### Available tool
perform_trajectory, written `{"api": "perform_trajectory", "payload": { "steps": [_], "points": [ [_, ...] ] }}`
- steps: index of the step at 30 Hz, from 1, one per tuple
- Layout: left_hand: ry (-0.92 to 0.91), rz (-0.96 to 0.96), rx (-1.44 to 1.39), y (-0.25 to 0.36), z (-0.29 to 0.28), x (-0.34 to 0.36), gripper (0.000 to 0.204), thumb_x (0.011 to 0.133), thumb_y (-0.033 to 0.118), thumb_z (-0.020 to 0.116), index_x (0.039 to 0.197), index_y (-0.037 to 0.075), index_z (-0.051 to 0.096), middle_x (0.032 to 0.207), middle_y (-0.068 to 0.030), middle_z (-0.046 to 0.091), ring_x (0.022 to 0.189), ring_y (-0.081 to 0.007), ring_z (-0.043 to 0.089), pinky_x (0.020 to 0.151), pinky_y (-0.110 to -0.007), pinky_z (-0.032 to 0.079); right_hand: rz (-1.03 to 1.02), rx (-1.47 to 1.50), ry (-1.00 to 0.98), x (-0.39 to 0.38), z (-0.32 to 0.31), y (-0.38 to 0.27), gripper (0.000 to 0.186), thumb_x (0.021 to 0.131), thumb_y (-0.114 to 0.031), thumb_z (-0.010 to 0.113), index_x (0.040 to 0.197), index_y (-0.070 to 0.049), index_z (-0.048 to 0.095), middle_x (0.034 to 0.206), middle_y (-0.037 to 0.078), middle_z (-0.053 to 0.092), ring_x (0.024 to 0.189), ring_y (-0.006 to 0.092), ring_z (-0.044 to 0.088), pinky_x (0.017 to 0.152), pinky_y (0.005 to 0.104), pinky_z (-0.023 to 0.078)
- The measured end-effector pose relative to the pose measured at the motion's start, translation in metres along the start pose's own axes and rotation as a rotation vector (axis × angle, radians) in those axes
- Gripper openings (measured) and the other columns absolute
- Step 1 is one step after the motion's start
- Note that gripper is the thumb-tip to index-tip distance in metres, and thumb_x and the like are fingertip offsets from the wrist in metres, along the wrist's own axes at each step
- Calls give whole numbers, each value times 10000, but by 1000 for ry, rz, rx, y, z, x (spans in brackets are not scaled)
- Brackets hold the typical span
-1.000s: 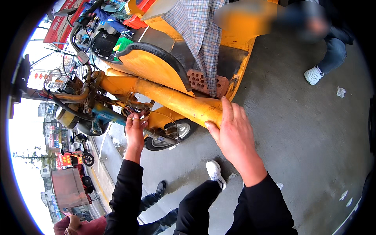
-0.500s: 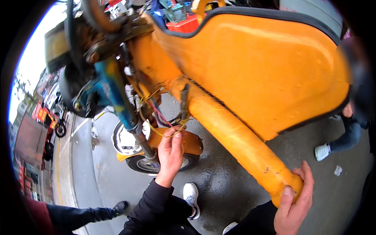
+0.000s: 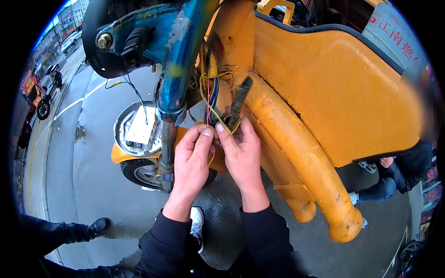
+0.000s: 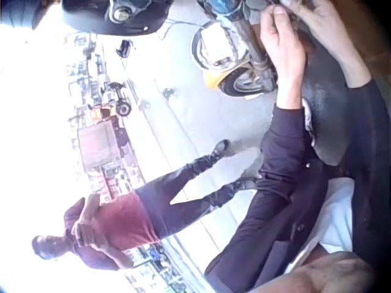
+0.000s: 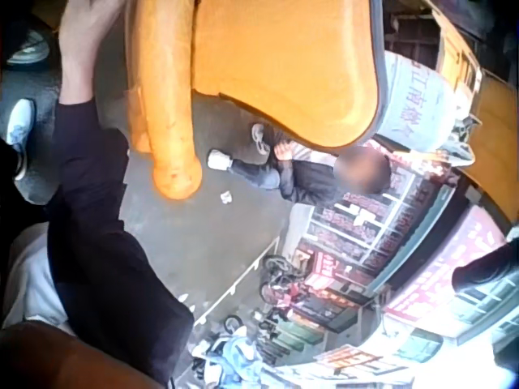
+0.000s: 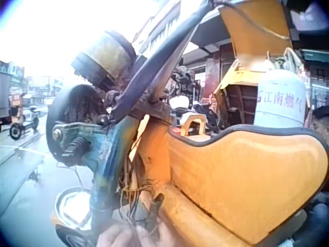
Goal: The person works on the exposed wiring of a yellow three-wheeled vehicle, stripping and twisting wires near the handlebar and headlight area. The person repeatedly adjusts and repositions wire bundles while another person stands nearby.
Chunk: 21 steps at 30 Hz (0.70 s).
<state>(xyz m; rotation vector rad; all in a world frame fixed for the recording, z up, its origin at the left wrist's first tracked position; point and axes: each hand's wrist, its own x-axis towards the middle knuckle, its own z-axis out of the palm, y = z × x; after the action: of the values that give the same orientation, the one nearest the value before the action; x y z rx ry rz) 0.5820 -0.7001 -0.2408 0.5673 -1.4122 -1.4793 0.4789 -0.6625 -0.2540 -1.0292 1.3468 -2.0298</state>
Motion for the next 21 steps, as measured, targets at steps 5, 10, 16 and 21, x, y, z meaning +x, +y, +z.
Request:
{"api": "perform_trajectory", "payload": {
  "steps": [5, 10, 16, 21],
  "points": [
    [5, -45, -244, 2, 5, 9, 205, 995, 137, 484, 823, 47, 553, 746, 17, 495, 687, -71, 414, 661, -238, 362, 118, -22, 41, 14, -20, 21, 398, 1030, -320, 549, 1082, 67, 620, 1053, 135, 672, 817, 163, 665, 697, 292, 552],
    [19, -52, -427, 2, 6, 13, 231, 970, 123, 477, 742, 88, 472, 704, 30, 408, 638, -77, 338, 622, -256, 317, 65, 127, 192, -4, -12, 19, 399, 1043, -323, 514, 1075, 62, 612, 1077, 152, 673, 814, 191, 673, 722, 308, 566],
    [-48, 14, -379, -2, 13, 14, 216, 970, 126, 466, 758, 91, 448, 715, 26, 389, 660, -71, 338, 627, -254, 312, -12, -5, 60, -1, -16, 17, 225, 1009, -190, 588, 1099, 9, 641, 1007, 73, 667, 849, 135, 639, 748, 283, 539],
    [-45, 17, -193, 6, 9, 12, 181, 962, 104, 480, 791, 82, 426, 748, 24, 350, 680, -86, 320, 648, -265, 303, 14, -63, -61, 9, -18, 11, 170, 992, -150, 606, 1075, -12, 659, 937, 33, 663, 821, 106, 604, 740, 277, 508]
  ]
}}
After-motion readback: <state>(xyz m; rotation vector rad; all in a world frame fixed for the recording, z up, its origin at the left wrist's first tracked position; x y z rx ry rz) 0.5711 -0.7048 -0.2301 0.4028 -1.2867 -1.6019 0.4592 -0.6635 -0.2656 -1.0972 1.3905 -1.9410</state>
